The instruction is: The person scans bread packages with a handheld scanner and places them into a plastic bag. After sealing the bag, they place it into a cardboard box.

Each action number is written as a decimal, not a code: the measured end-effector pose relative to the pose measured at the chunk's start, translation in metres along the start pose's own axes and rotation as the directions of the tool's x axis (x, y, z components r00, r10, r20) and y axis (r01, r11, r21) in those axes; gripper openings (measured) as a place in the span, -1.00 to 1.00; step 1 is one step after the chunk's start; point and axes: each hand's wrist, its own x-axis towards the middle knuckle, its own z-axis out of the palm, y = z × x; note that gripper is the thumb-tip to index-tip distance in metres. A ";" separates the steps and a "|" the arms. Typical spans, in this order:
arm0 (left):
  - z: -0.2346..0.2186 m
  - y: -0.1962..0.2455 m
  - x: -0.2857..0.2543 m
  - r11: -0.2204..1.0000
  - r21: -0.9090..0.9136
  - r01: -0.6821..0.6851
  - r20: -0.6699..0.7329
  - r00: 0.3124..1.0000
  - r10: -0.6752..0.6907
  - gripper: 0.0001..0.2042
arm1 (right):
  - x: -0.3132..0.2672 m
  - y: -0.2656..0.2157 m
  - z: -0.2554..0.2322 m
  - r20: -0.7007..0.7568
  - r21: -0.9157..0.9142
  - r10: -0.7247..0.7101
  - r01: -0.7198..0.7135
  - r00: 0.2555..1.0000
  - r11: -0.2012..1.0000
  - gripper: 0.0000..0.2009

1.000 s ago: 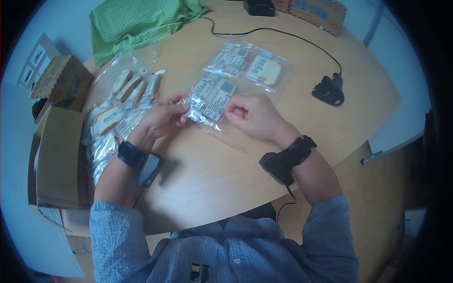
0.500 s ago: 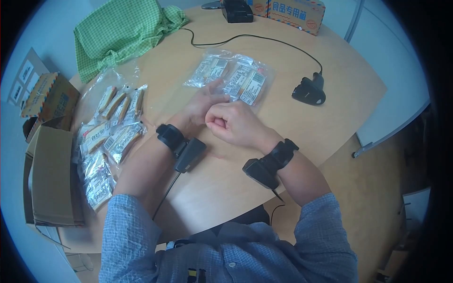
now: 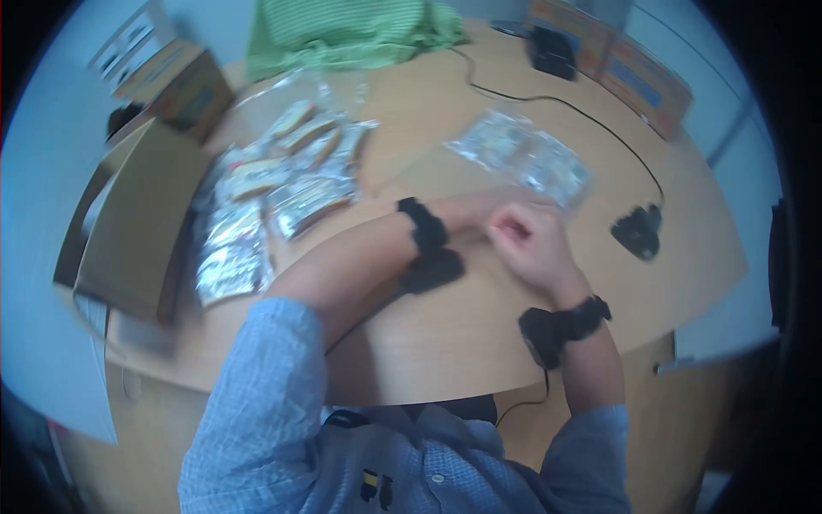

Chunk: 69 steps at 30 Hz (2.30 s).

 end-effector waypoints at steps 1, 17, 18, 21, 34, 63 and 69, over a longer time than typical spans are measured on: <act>-0.001 0.003 -0.002 1.000 -0.011 -0.009 0.016 1.000 0.009 -0.76 | 0.002 -0.002 -0.002 0.011 0.012 -0.022 0.022 1.000 1.000 -0.95; -0.226 -0.058 -0.214 0.304 0.296 0.906 -0.726 0.420 -0.545 -0.37 | 0.002 -0.008 0.007 0.010 0.086 0.154 -0.154 0.988 0.984 -0.96; -0.227 -0.065 -0.215 0.300 0.233 0.925 -0.714 0.373 -0.592 -0.34 | 0.002 -0.006 0.007 0.017 0.088 0.158 -0.159 0.987 0.983 -0.96; -0.229 -0.067 -0.213 0.251 0.197 0.948 -0.715 0.314 -0.625 -0.37 | 0.001 -0.005 0.008 0.028 0.080 0.176 -0.177 0.984 0.981 -0.96; -0.237 -0.020 -0.199 0.416 0.310 0.855 -0.926 0.371 -0.072 -0.73 | 0.002 -0.007 0.006 -0.020 0.018 0.225 -0.225 0.974 0.974 -0.95; -0.089 0.055 -0.223 0.561 -0.756 0.338 -0.274 0.614 -0.740 -0.80 | -0.004 -0.003 0.021 0.031 -0.513 -0.183 0.172 0.983 0.841 -0.83; -0.087 0.059 -0.227 0.520 -0.793 0.317 -0.268 0.585 -0.765 -0.79 | -0.006 0.000 0.024 0.137 -0.455 0.031 0.036 0.990 0.890 -0.88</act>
